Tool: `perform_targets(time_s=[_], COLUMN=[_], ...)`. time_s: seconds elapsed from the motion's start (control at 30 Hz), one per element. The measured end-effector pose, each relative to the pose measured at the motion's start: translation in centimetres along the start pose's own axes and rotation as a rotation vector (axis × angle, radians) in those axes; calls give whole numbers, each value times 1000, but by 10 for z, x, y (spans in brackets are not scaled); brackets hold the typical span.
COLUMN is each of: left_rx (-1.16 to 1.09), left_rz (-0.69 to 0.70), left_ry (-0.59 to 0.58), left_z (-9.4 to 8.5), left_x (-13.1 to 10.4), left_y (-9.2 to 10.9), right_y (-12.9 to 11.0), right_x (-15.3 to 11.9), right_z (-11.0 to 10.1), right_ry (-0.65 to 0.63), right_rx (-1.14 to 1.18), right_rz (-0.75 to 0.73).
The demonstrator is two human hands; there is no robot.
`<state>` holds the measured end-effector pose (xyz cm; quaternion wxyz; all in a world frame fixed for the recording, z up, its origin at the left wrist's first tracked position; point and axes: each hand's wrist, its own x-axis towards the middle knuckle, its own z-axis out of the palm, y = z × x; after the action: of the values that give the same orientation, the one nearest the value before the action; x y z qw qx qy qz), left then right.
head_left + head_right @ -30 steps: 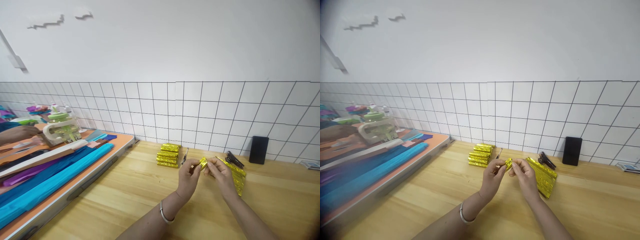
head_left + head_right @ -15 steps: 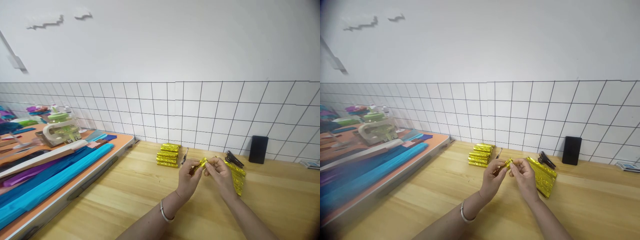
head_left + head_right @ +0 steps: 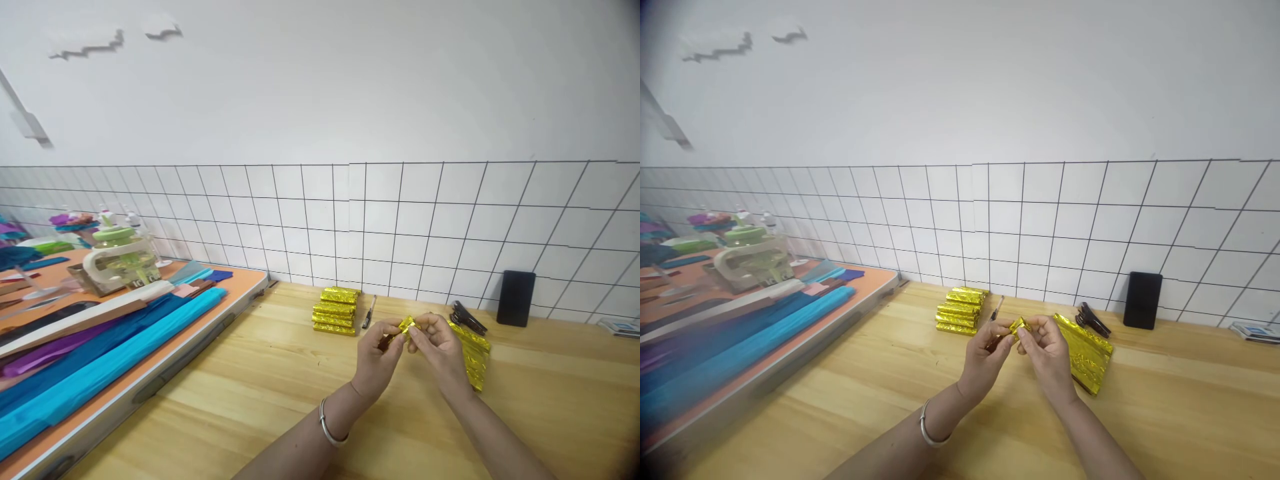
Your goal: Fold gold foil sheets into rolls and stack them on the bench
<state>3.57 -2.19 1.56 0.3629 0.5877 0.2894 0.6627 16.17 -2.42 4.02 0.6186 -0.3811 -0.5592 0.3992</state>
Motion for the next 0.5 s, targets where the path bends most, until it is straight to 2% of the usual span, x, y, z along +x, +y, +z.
perform_targets(time_s=[0.23,0.5], left_rx=[44,8], left_rz=[24,20], left_ry=[-28,-28], left_z=[-2,-1], left_x=[-1,0], left_y=[1,9], right_y=[-9,-10], right_x=[3,4], right_z=[-5,-9], right_ry=[-105,-123], right_rx=[-28,-79], right_rz=[62,14])
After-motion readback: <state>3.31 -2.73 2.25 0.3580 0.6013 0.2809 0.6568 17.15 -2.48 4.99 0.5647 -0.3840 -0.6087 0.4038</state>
